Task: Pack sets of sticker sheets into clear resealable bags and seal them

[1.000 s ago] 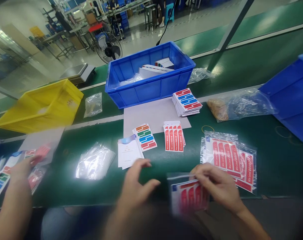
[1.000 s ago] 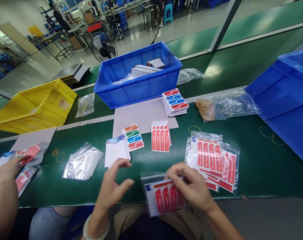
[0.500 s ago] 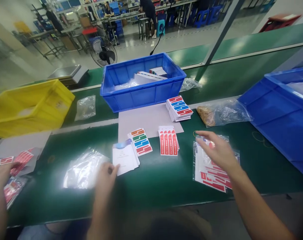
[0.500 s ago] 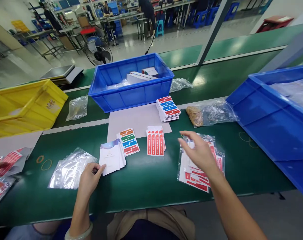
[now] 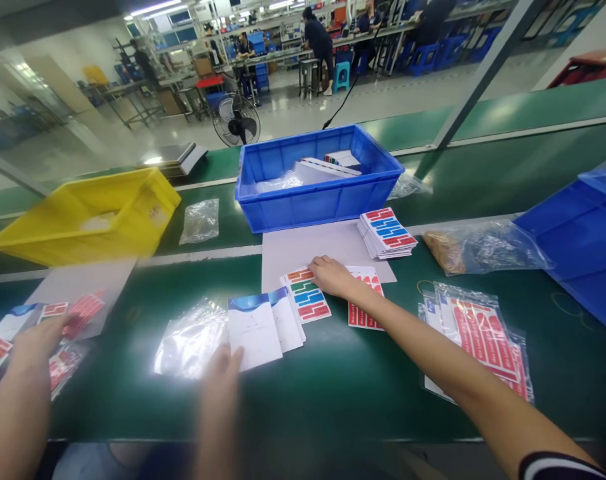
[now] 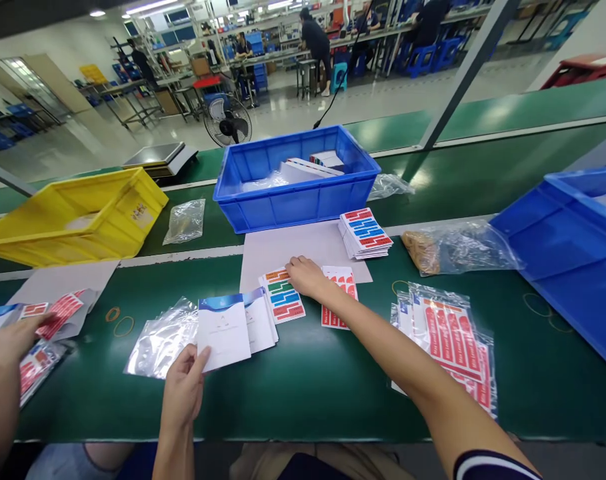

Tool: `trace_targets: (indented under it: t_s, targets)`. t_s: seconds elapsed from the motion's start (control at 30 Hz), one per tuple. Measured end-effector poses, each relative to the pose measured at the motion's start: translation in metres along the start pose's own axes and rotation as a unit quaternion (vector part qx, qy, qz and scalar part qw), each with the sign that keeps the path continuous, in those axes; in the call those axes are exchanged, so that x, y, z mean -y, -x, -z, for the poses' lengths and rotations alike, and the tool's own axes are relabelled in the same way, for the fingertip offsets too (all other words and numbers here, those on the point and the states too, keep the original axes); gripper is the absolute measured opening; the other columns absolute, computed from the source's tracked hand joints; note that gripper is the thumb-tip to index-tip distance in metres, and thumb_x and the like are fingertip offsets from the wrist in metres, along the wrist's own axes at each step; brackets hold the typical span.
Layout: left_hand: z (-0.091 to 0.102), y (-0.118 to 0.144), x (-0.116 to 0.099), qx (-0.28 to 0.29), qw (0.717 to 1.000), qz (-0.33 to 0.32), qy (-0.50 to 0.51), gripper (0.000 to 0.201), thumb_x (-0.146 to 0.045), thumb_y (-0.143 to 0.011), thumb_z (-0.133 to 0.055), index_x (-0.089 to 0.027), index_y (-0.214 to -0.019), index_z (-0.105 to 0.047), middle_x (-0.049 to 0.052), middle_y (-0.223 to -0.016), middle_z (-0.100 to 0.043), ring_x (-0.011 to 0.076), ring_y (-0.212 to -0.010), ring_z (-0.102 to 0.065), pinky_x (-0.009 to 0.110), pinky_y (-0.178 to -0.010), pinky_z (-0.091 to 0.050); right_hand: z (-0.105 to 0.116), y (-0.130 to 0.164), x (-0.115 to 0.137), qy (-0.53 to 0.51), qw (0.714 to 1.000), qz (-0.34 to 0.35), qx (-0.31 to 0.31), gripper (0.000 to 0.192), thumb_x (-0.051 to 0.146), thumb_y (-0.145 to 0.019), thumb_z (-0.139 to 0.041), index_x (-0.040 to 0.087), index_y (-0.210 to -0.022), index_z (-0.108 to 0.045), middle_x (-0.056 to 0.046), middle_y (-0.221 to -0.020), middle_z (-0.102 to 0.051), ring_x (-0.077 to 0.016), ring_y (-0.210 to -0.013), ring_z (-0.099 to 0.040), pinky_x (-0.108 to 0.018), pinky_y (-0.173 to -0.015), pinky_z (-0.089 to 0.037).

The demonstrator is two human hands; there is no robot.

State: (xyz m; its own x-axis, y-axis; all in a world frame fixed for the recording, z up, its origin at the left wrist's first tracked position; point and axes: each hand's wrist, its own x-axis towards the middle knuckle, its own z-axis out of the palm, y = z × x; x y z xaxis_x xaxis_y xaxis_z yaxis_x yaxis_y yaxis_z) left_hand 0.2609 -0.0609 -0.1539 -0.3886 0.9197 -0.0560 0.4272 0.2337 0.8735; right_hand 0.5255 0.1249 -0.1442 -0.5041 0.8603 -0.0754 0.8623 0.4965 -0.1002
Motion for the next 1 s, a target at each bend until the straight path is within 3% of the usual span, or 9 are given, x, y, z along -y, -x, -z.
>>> trace_targets:
  t_s: [0.17, 0.37, 0.53, 0.7, 0.87, 1.0]
  targets:
    - [0.008, 0.013, -0.004, -0.006, 0.980, 0.052, 0.193, 0.022, -0.047, -0.071, -0.064, -0.029, -0.083, -0.061, -0.002, -0.080, -0.069, 0.0286, -0.090, -0.066, 0.038, -0.068, -0.054, 0.005, -0.006, 0.002, 0.035, 0.998, -0.013, 0.046, 0.024, 0.028, -0.091, -0.057, 0.011, -0.107, -0.060, -0.010, -0.111, -0.059, -0.0213, -0.106, -0.055, -0.040, -0.090, -0.046]
    - [0.001, 0.022, -0.009, -0.003, 0.928, 0.170, 0.333, 0.041, -0.038, -0.071, -0.064, -0.036, -0.112, -0.062, -0.003, -0.092, -0.073, 0.0324, -0.109, -0.062, 0.045, -0.080, -0.057, 0.006, -0.011, 0.002, 0.030, 0.997, -0.016, 0.071, 0.026, 0.028, -0.091, -0.056, 0.011, -0.111, -0.058, -0.010, -0.114, -0.057, -0.0213, -0.107, -0.054, -0.040, -0.090, -0.046]
    - [-0.002, 0.021, -0.008, -0.001, 0.899, 0.213, 0.383, 0.037, -0.038, -0.077, -0.061, -0.033, -0.113, -0.063, -0.002, -0.098, -0.073, 0.0314, -0.114, -0.059, 0.046, -0.087, -0.056, 0.005, -0.018, -0.004, -0.003, 0.997, -0.002, 0.077, 0.027, 0.027, -0.089, -0.058, 0.012, -0.113, -0.057, -0.009, -0.115, -0.057, -0.0208, -0.106, -0.054, -0.039, -0.091, -0.046]
    - [-0.007, 0.029, -0.010, 0.012, 0.911, 0.194, 0.363, 0.040, -0.040, -0.077, -0.062, -0.029, -0.115, -0.064, 0.000, -0.101, -0.073, 0.0315, -0.115, -0.059, 0.042, -0.091, -0.054, 0.007, -0.014, -0.004, -0.057, 0.997, -0.013, 0.042, 0.022, 0.025, -0.089, -0.057, 0.012, -0.106, -0.060, -0.009, -0.111, -0.059, -0.0208, -0.105, -0.054, -0.038, -0.090, -0.044]
    - [-0.008, 0.031, -0.004, 0.019, 0.938, 0.161, 0.307, 0.039, -0.044, -0.078, -0.063, -0.033, -0.115, -0.065, -0.002, -0.096, -0.073, 0.0302, -0.111, -0.061, 0.041, -0.089, -0.055, 0.042, 0.020, -0.007, -0.166, 0.986, -0.027, 0.006, 0.024, 0.029, -0.095, -0.046, 0.014, -0.096, -0.064, -0.007, -0.095, -0.066, -0.0177, -0.087, -0.060, -0.029, -0.078, -0.044]
    - [-0.017, 0.031, -0.002, 0.048, 0.930, 0.169, 0.322, 0.040, -0.048, -0.078, -0.063, -0.032, -0.115, -0.065, 0.000, -0.095, -0.073, 0.0310, -0.108, -0.063, 0.043, -0.086, -0.056, 0.088, 0.066, -0.004, -0.266, 0.964, 0.003, 0.023, 0.035, 0.040, -0.097, -0.039, 0.018, -0.096, -0.066, -0.003, -0.090, -0.069, -0.0146, -0.081, -0.062, -0.024, -0.072, -0.046]
